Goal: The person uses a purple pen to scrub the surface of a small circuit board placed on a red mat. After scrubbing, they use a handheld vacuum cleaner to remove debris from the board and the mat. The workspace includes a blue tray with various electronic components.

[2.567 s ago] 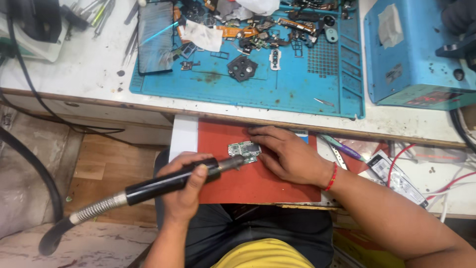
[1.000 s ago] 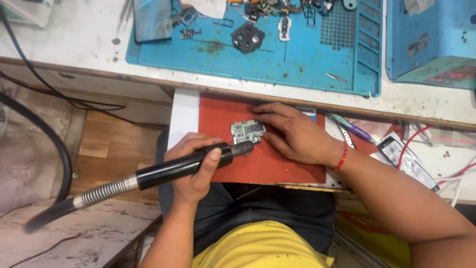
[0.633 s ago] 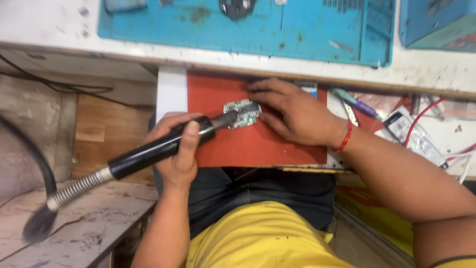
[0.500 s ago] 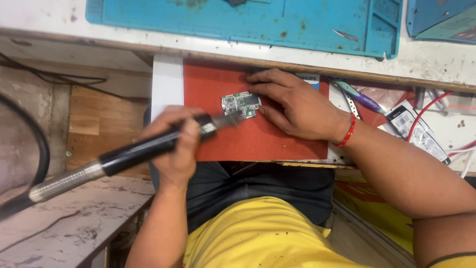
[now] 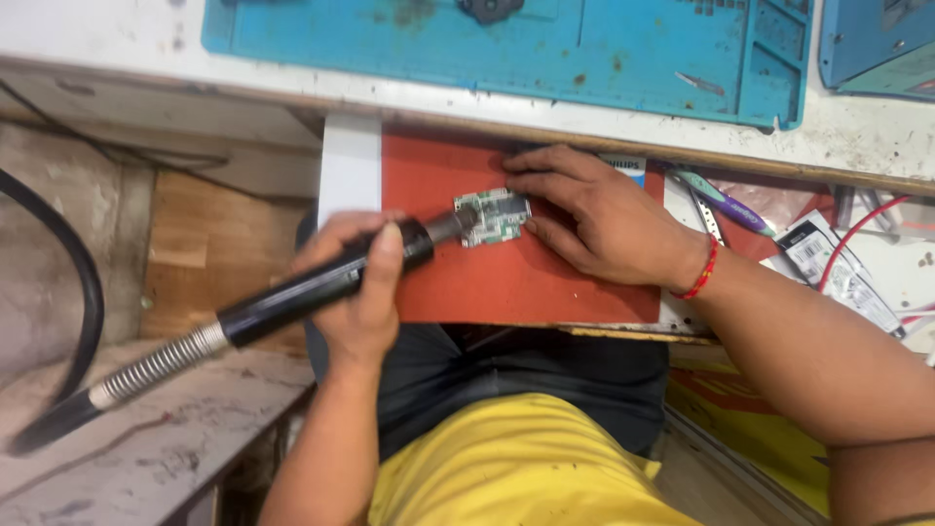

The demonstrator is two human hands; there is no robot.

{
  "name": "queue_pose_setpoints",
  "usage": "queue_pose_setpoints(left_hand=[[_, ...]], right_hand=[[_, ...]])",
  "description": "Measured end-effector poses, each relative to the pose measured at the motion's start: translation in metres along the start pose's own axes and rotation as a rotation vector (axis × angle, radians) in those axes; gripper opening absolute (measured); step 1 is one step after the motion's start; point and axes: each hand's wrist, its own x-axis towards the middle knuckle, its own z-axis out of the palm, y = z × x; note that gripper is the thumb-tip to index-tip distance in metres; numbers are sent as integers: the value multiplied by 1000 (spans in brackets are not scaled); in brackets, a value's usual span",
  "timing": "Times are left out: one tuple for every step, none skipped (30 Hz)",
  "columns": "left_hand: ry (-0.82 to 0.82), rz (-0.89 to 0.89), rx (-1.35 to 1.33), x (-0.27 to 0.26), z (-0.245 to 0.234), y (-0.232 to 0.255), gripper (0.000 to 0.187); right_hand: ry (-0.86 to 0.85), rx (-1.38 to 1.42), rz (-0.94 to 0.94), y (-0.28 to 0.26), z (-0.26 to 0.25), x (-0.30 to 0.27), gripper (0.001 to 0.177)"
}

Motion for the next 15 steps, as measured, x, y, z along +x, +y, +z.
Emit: queue_pose_setpoints(left_hand=[[39,-41,48,-3,1,2,29],[2,9,27,-3,2,1,29],[-35,59,5,-2,3,0,30],[-65,112,-16,-2,5,-1,30],[-14,62,-45,-2,6,-1,30],[38,16,-68,-1,6,-1,30],[90,-29,-91,0,5,-1,30],[17,10,-85,0,4,-2,29],[-55,49,-79,0,3,-2,28],[-121,90,-73,-1,3,-2,27],[-49,34,-79,-3,3,-2,26],[21,-15,-82,-3,3,-1,26],[92,-63,-86,-2,3,-1,26],[20,-14,-83,-2,3,-1,25],[-51,36,-81,-2,4,0,25]], right_hand=[[-7,15,-7,-1,1,-1,40],[-3,24,-7,-1,1,-2,40],[2,32,-6,-1,2,-3,39],[-1,25,1,-1,1,-3,40],[-4,18,9,-1,0,-3,40],[-4,14,12,0,0,-2,40],[-3,14,2,0,0,0,41],[-2,14,1,0,1,-1,41],[-2,14,-1,0,1,-2,41],[-1,17,0,0,2,-3,41],[-1,19,0,0,2,-3,40],[6,20,-3,1,2,-2,40],[7,16,-9,1,2,-1,40],[8,13,-9,1,2,-2,41],[9,10,-9,1,2,-3,41]])
